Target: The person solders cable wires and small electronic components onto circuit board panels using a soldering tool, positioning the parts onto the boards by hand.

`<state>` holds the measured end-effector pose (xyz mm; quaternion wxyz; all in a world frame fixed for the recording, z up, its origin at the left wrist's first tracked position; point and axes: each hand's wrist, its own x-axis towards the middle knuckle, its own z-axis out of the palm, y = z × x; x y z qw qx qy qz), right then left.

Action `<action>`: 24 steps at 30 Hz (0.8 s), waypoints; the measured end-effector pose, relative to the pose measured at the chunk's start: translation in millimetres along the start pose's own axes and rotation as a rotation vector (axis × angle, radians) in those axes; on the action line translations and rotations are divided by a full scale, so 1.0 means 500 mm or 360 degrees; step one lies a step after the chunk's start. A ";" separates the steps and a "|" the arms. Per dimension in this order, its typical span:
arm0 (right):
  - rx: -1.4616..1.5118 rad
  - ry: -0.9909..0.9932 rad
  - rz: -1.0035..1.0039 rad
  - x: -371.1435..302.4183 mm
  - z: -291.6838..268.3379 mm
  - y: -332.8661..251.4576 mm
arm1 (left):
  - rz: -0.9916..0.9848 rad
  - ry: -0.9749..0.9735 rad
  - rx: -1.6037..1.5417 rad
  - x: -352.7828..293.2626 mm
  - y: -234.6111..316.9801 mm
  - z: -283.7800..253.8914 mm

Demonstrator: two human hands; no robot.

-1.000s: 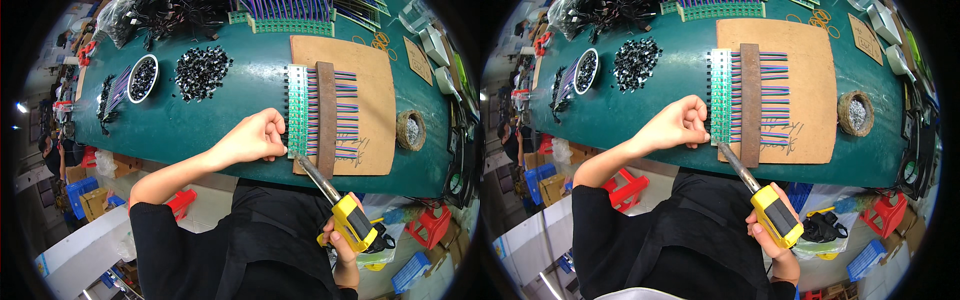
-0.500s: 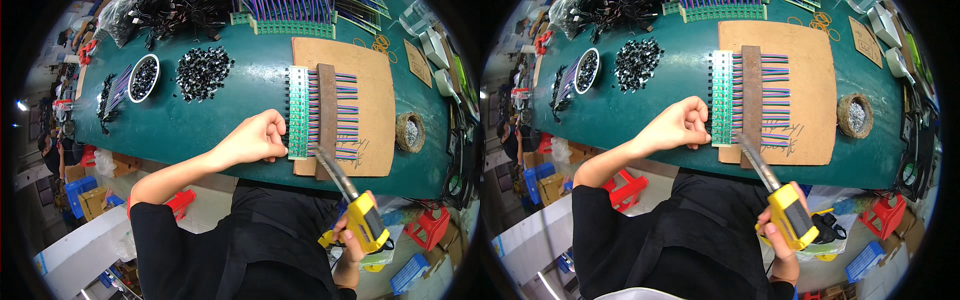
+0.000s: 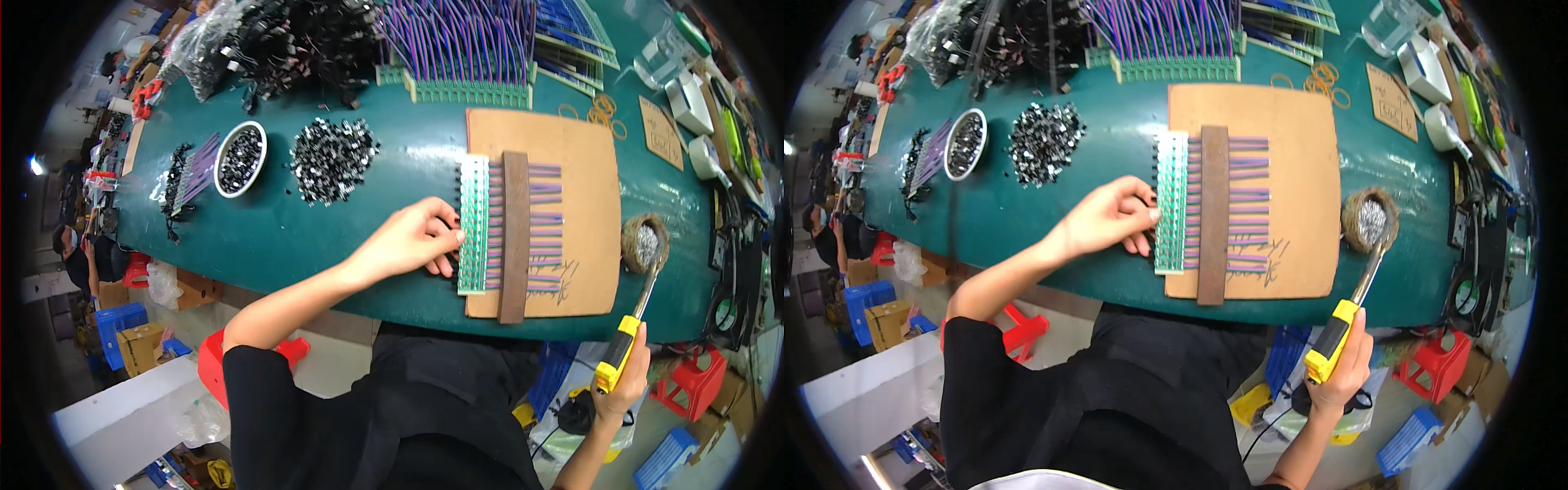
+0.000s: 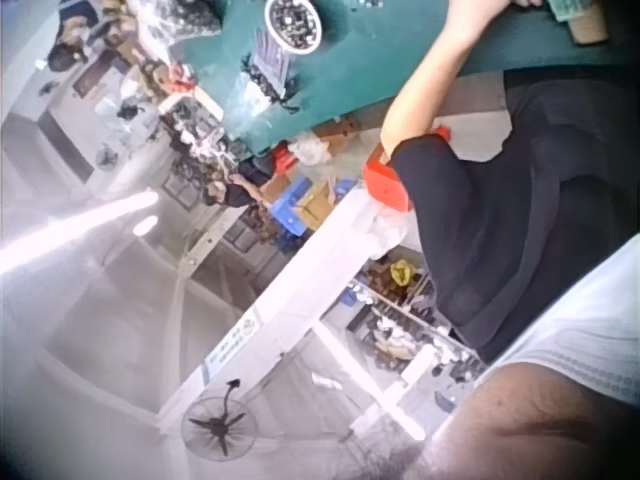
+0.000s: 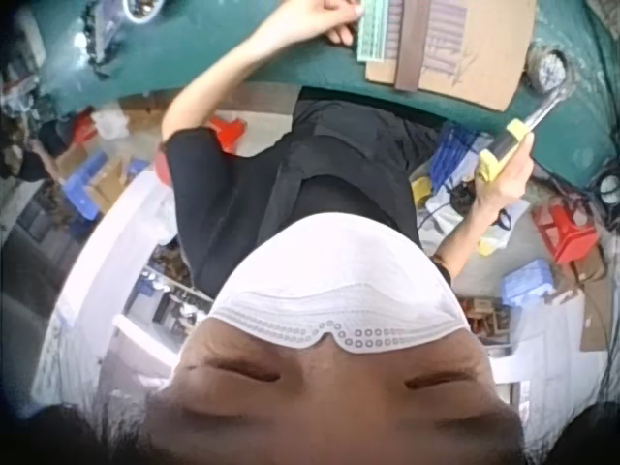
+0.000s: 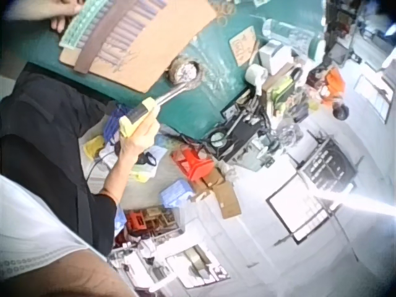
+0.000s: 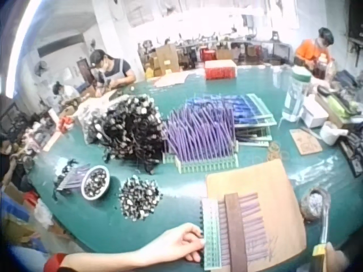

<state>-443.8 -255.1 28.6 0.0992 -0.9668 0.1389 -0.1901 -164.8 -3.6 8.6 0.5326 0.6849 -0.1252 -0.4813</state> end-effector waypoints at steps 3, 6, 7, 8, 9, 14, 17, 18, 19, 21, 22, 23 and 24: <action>0.0096 -0.0194 0.0032 0.040 -0.054 -0.009 | 0.0134 -0.0073 -0.0077 0.010 -0.013 0.000; 0.0638 0.0043 0.0533 0.059 -0.105 -0.006 | 0.0112 -0.0110 -0.0130 -0.007 -0.015 -0.002; 0.0794 0.0004 0.0721 0.077 -0.140 -0.009 | 0.0084 -0.0126 -0.0147 -0.010 -0.018 -0.004; 0.0875 0.0077 0.0759 0.096 -0.160 -0.015 | 0.0044 -0.0173 -0.0119 -0.009 -0.018 -0.011; 0.0956 0.0153 0.0796 0.113 -0.170 -0.017 | -0.0001 -0.0239 0.0074 -0.009 0.004 -0.024; 0.1885 0.0442 0.0661 0.167 -0.143 -0.026 | 0.0949 0.1456 0.1907 0.018 0.111 -0.148; 0.2057 0.0246 0.0465 0.179 -0.093 -0.041 | 0.1251 0.1499 0.2732 0.061 0.114 -0.263; 0.2096 0.0245 0.0568 0.184 -0.083 -0.068 | 0.1307 0.1462 0.2971 0.065 0.112 -0.285; 0.2121 0.0249 0.0672 0.188 -0.079 -0.086 | 0.1325 0.1435 0.3083 0.070 0.111 -0.305; 0.2313 0.0023 0.0572 0.179 -0.076 -0.085 | 0.1448 0.1252 0.3116 0.071 0.118 -0.330; 0.2350 0.0014 0.0572 0.180 -0.074 -0.091 | 0.1489 0.1162 0.3137 0.071 0.126 -0.335; 0.2367 0.0030 0.0556 0.181 -0.073 -0.097 | 0.1651 0.1211 0.2954 0.074 0.127 -0.334; 0.2369 0.0037 0.0526 0.187 -0.076 -0.104 | 0.1666 0.1274 0.2613 0.075 0.137 -0.318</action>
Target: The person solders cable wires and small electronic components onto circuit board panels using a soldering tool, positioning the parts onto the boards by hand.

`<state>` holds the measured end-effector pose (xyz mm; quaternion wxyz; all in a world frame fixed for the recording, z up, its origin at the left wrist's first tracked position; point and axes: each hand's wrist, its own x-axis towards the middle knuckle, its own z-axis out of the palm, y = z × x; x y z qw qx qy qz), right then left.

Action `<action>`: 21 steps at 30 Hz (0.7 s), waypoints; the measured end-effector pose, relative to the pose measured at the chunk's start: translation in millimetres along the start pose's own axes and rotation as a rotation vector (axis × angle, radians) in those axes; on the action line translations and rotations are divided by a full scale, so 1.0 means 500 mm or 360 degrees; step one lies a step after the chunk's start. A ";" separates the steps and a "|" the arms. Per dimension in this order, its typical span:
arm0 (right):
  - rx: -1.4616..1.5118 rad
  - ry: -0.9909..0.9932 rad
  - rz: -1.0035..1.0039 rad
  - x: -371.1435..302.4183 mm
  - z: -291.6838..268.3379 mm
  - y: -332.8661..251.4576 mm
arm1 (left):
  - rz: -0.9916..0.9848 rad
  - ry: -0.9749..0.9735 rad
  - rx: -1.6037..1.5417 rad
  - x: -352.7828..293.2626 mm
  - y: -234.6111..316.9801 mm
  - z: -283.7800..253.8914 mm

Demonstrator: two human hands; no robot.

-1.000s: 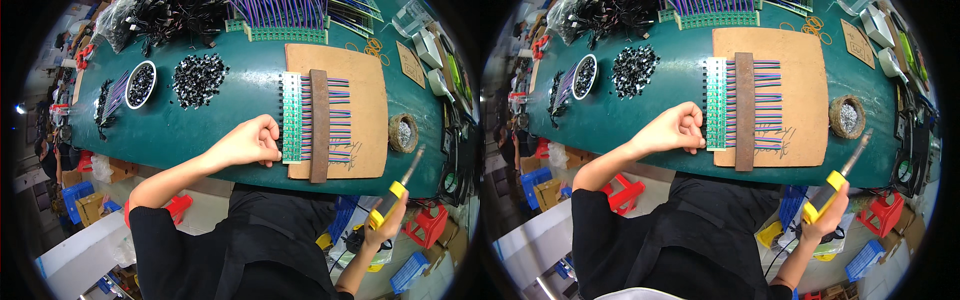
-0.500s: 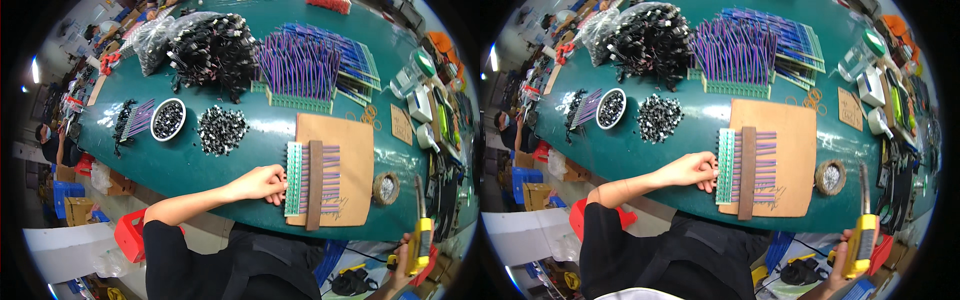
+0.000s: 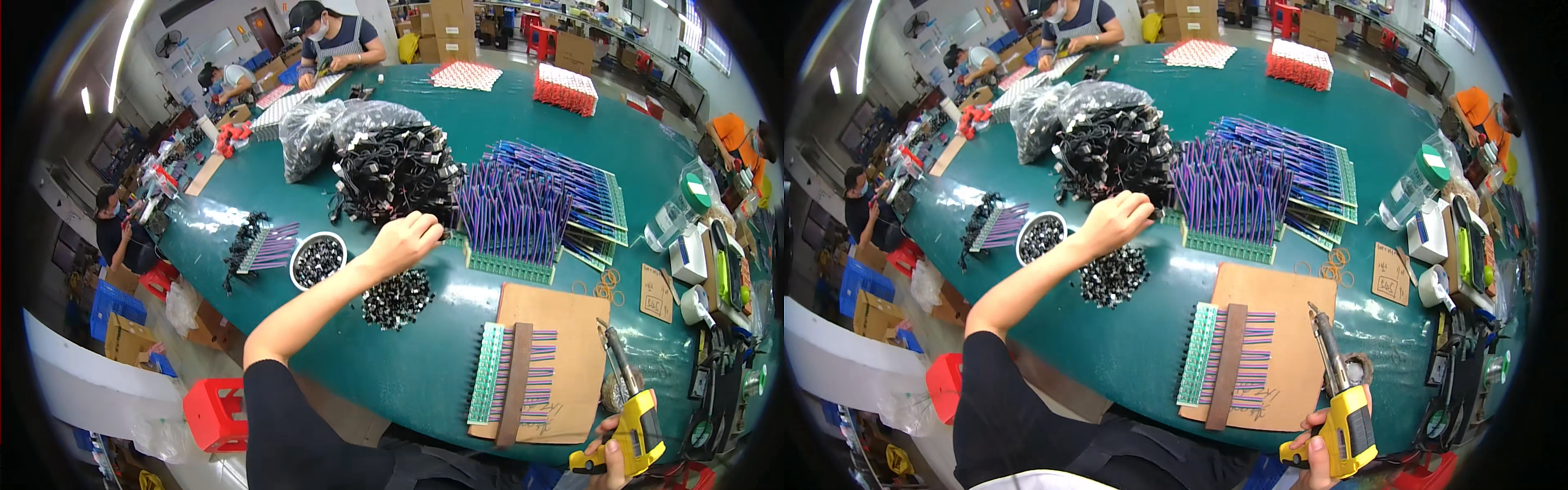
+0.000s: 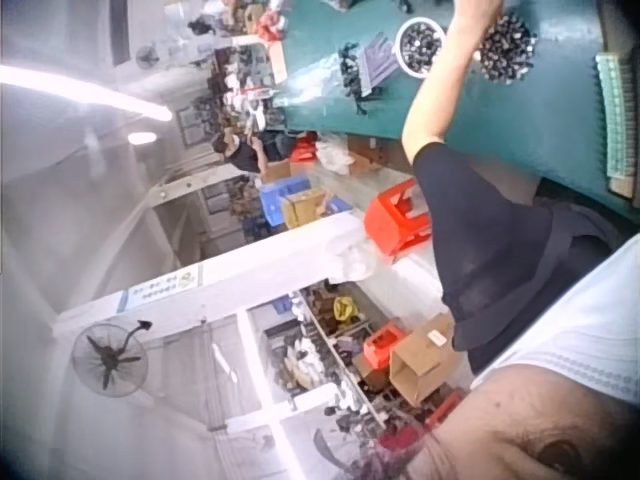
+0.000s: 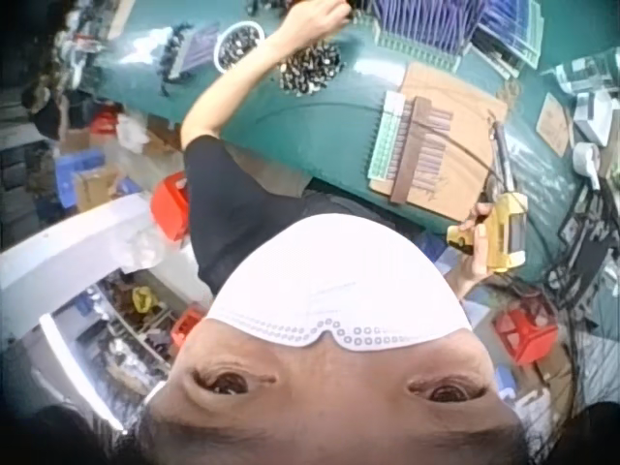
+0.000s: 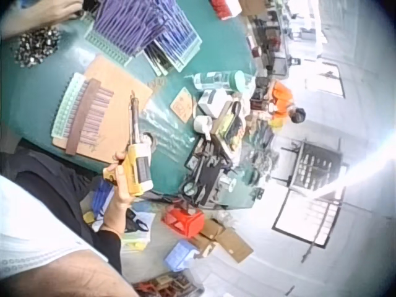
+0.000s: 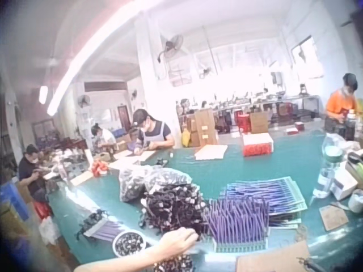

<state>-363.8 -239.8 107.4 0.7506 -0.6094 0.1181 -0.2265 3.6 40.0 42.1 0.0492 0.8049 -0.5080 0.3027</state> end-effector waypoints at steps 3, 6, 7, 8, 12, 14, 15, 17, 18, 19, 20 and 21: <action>0.0074 0.0055 0.0036 0.000 -0.016 0.037 | -0.0907 0.0197 -0.1168 0.026 0.063 -0.001; 0.0409 0.0260 0.0165 0.010 -0.040 0.088 | -0.1219 0.0330 -0.2517 0.081 0.154 -0.053; 0.0476 0.0396 0.0150 0.019 -0.024 0.100 | -0.1350 0.0285 -0.2768 0.095 0.186 -0.084; 0.0463 0.0539 0.0147 0.030 0.006 0.095 | -0.1448 0.0180 -0.2926 0.097 0.213 -0.096; 0.0042 0.0517 0.0087 0.060 0.098 0.085 | -0.1473 -0.0093 -0.3290 0.060 0.301 -0.130; -0.0199 0.0370 0.0067 0.063 0.088 0.097 | -0.1457 -0.0202 -0.3361 0.057 0.335 -0.126; -0.0129 0.0316 0.0036 0.067 0.095 0.100 | -0.1452 -0.0251 -0.3392 0.051 0.345 -0.123; -0.0140 0.0253 -0.0113 0.070 0.089 0.098 | -0.1424 -0.0346 -0.3401 0.047 0.365 -0.125; -0.0135 0.0210 -0.0107 0.069 0.088 0.092 | -0.1398 -0.0382 -0.3375 0.043 0.372 -0.129; -0.0137 0.0232 -0.0094 0.069 0.085 0.090 | -0.1402 -0.0411 -0.3384 0.043 0.378 -0.132; -0.0015 0.0239 0.0006 0.069 0.083 0.089 | -0.1340 -0.0463 -0.3381 0.045 0.381 -0.134; 0.0113 0.0237 0.0105 0.066 0.083 0.090 | -0.1282 -0.0506 -0.3371 0.043 0.383 -0.136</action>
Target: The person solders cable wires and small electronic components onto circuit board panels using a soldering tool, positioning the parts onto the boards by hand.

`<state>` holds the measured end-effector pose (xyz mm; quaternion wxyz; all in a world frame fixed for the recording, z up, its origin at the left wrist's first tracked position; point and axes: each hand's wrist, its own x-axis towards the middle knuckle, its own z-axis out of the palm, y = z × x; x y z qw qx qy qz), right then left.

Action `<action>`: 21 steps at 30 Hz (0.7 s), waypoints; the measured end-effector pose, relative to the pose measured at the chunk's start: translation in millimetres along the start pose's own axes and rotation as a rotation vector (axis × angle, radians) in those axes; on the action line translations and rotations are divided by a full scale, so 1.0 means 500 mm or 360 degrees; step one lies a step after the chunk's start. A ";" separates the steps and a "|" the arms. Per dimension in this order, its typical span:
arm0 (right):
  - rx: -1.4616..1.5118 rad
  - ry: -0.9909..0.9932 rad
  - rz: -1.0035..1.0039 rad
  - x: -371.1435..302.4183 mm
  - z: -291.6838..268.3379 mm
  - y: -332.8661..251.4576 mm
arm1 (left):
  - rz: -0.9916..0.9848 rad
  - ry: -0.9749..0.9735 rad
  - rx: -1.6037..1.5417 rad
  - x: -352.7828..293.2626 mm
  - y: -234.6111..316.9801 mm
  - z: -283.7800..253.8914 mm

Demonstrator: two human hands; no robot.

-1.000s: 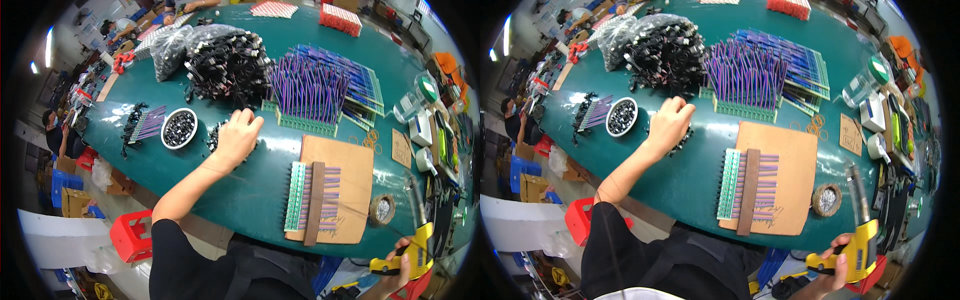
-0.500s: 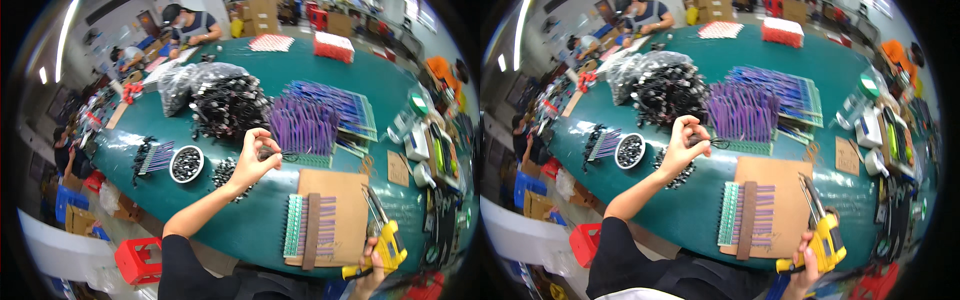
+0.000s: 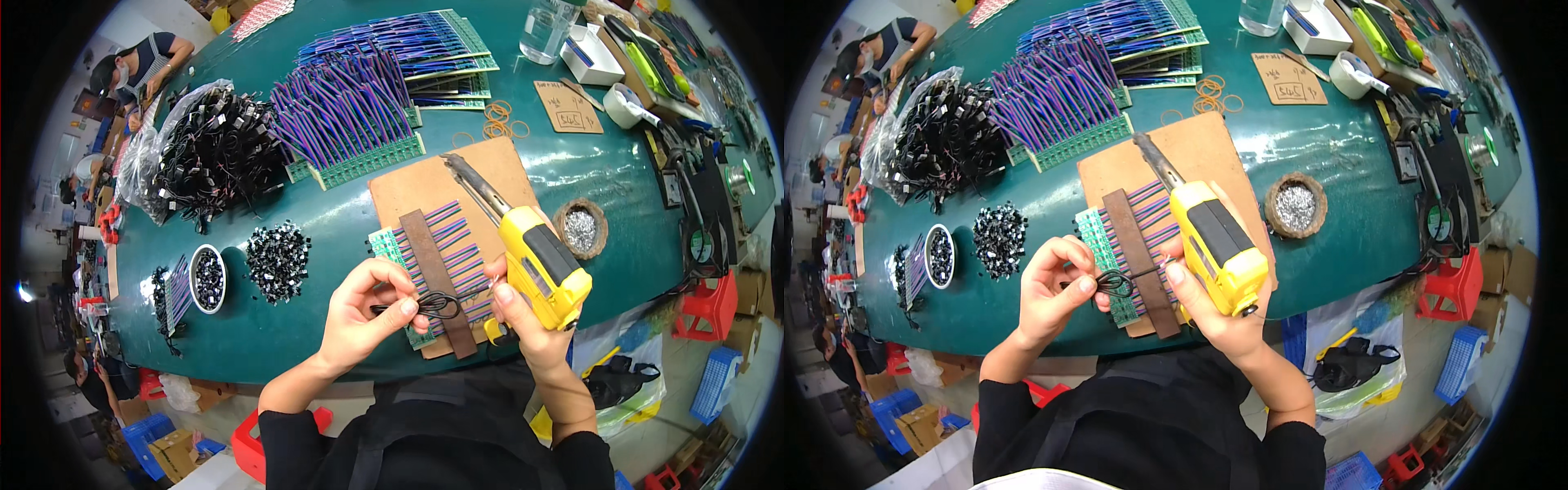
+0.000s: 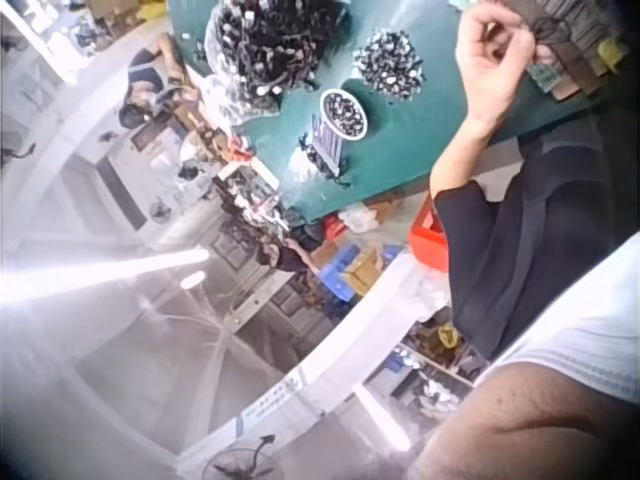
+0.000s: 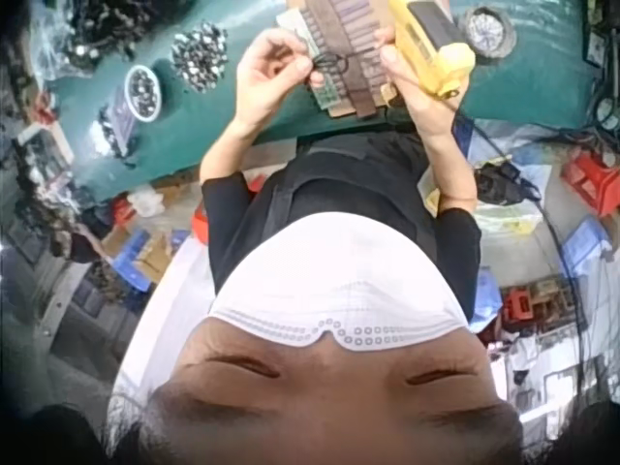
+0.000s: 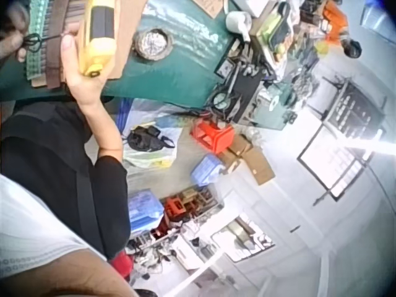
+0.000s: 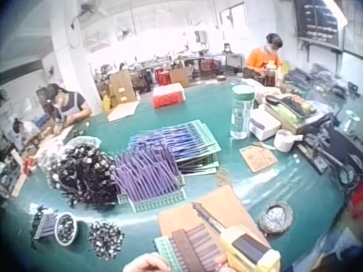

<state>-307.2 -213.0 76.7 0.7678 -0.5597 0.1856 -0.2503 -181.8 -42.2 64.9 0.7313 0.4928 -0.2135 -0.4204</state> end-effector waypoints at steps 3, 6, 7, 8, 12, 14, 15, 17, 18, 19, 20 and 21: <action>-0.0034 -0.0045 0.0020 -0.005 0.003 0.008 | -0.0082 -0.0073 0.0127 -0.003 0.003 0.000; -0.0082 -0.0118 -0.0014 -0.008 0.019 0.007 | 0.0059 -0.0299 0.0917 0.000 0.013 -0.017; -0.0088 -0.0168 -0.0020 -0.010 0.026 0.006 | 0.0155 -0.0282 0.0991 0.001 0.022 -0.008; -0.0155 -0.0263 -0.0172 -0.013 0.034 0.010 | 0.0255 -0.0259 0.1074 0.005 0.029 0.012; -0.0454 -0.0188 -0.0288 -0.030 0.047 0.014 | -0.0158 -0.0316 0.0533 0.010 0.024 0.033; -0.0572 -0.0128 -0.0451 -0.032 0.052 0.021 | -0.0093 -0.0238 0.0270 0.004 -0.012 0.029; -0.0708 -0.0178 -0.0513 -0.035 0.051 0.017 | -0.0077 -0.0198 0.0290 -0.002 -0.014 0.033; -0.0833 -0.0234 -0.0602 -0.041 0.053 0.003 | 0.0027 -0.0139 0.0402 -0.010 -0.019 0.041; -0.0760 -0.0239 -0.0532 -0.044 0.056 -0.002 | 0.0118 -0.0115 0.0500 -0.011 -0.016 0.044; -0.0692 -0.0242 -0.0455 -0.047 0.057 -0.003 | 0.0305 -0.0041 0.0789 -0.015 -0.014 0.046; -0.0685 -0.0252 -0.0468 -0.052 0.055 0.002 | 0.0318 -0.0033 0.0799 -0.020 -0.011 0.049; -0.0616 -0.0224 -0.0407 -0.051 0.055 0.006 | 0.0413 -0.0031 0.0916 -0.021 -0.004 0.050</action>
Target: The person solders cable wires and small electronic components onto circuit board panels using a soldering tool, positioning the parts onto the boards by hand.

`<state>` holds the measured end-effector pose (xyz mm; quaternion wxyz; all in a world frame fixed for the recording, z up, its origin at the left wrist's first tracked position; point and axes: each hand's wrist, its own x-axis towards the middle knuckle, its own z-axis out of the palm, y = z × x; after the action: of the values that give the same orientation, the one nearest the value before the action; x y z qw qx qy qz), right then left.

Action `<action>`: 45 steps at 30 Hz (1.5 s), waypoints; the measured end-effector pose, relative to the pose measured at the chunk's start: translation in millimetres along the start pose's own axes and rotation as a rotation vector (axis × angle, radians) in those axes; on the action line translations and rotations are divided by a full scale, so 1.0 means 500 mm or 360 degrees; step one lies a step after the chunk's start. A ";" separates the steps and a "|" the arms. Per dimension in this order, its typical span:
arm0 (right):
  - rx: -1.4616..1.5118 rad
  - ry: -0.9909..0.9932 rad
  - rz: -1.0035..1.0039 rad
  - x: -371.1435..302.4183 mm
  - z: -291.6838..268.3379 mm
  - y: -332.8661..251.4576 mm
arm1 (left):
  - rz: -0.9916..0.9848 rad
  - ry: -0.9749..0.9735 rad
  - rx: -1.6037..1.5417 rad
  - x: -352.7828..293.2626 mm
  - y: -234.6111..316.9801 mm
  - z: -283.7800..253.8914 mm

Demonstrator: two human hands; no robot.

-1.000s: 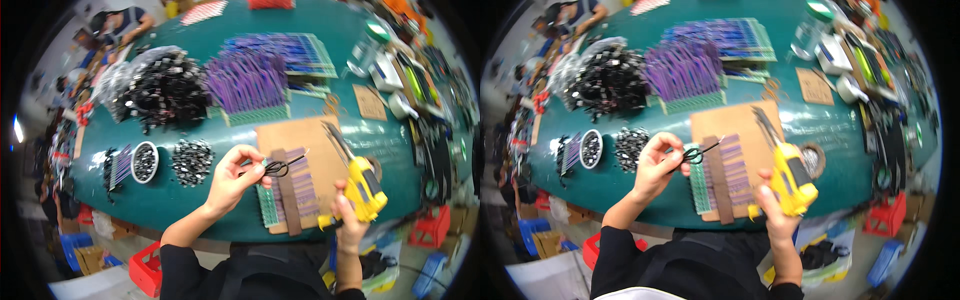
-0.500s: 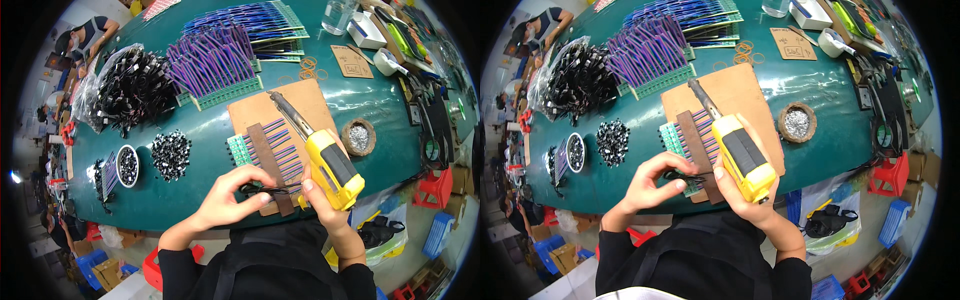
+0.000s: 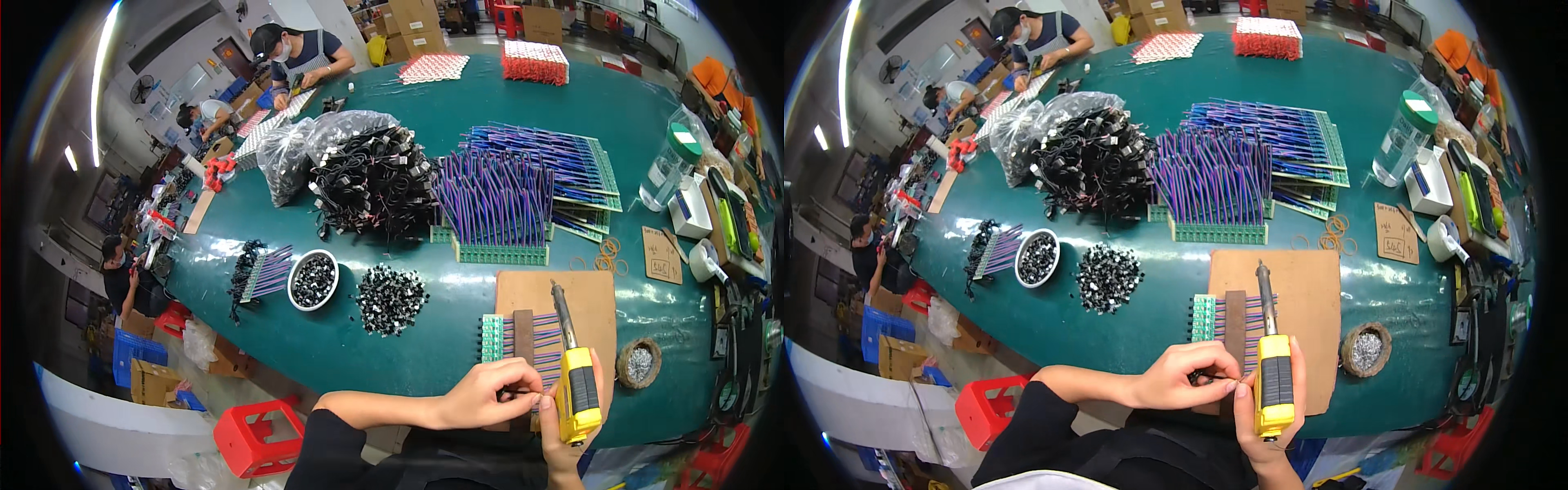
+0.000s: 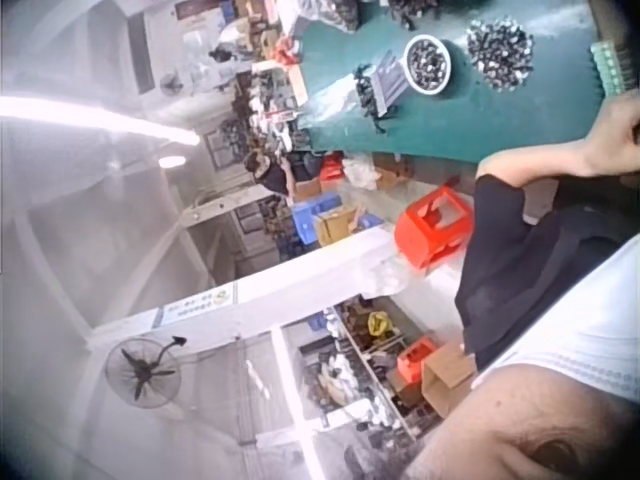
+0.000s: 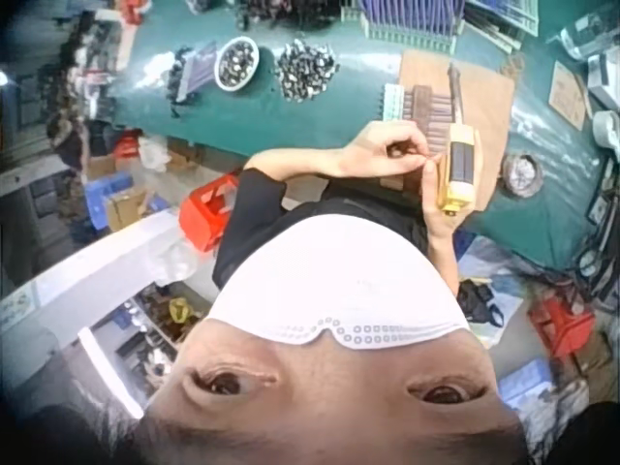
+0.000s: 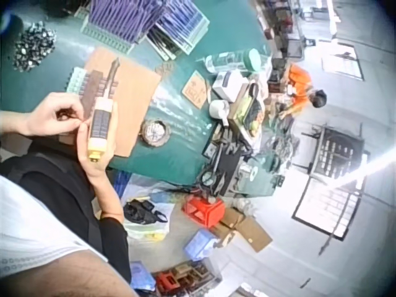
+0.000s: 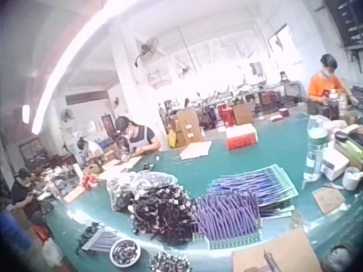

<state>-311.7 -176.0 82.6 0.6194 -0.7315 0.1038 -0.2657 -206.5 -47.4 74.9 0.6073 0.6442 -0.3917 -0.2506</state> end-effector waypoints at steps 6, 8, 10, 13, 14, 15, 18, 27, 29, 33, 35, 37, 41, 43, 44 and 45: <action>0.0207 0.0034 0.0183 -0.002 0.008 0.015 | -0.0055 0.0006 -0.0043 0.004 0.004 -0.013; 0.0159 -0.0017 0.0197 0.004 0.000 0.010 | -0.0236 0.0022 -0.0174 0.002 0.003 -0.021; 0.0489 0.0060 0.0573 0.008 -0.010 -0.005 | -0.0292 0.0134 -0.0050 0.017 0.000 -0.059; 0.0825 0.0177 0.0767 0.006 -0.020 0.008 | -0.0170 0.0391 0.0592 0.055 -0.079 -0.131; 0.0835 0.0195 0.0786 0.002 -0.017 0.011 | -0.0156 0.0412 0.0719 0.059 -0.100 -0.142; 0.0843 0.0223 0.0795 -0.003 -0.013 0.017 | -0.0129 0.0422 0.0846 0.064 -0.120 -0.148; 0.0822 0.0053 0.0947 -0.031 -0.016 0.039 | -0.0198 0.0376 0.0923 0.067 -0.144 -0.136; 0.0920 0.0081 0.1056 -0.027 0.015 0.056 | -0.0156 0.0456 0.1007 0.072 -0.168 -0.136; 0.0914 0.0074 0.1051 -0.024 0.020 0.056 | -0.0151 0.0447 0.1024 0.073 -0.168 -0.139; 0.0927 0.0106 0.1056 -0.021 0.028 0.056 | -0.0157 0.0430 0.1046 0.074 -0.165 -0.142; 0.0919 0.0100 0.1063 -0.020 0.029 0.057 | -0.0132 0.0426 0.1070 0.076 -0.162 -0.141; 0.0913 0.0090 0.1069 -0.020 0.031 0.056 | -0.0109 0.0424 0.1098 0.076 -0.163 -0.141; 0.0879 0.0072 0.1052 -0.019 0.032 0.054 | -0.0087 0.0438 0.1139 0.076 -0.168 -0.138; 0.0865 0.0042 0.1046 -0.021 0.031 0.054 | -0.0080 0.0434 0.1155 0.076 -0.169 -0.138; 0.0892 0.0079 0.1048 -0.025 0.031 0.055 | -0.0068 0.0425 0.1168 0.076 -0.170 -0.139; 0.0918 0.0117 0.1050 -0.026 0.032 0.054 | -0.0056 0.0416 0.1181 0.076 -0.171 -0.139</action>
<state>-309.3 -162.0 51.7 0.8458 -0.4463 0.2755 -0.0977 -112.2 -41.0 6.4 0.3736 0.8530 -0.3640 -0.0184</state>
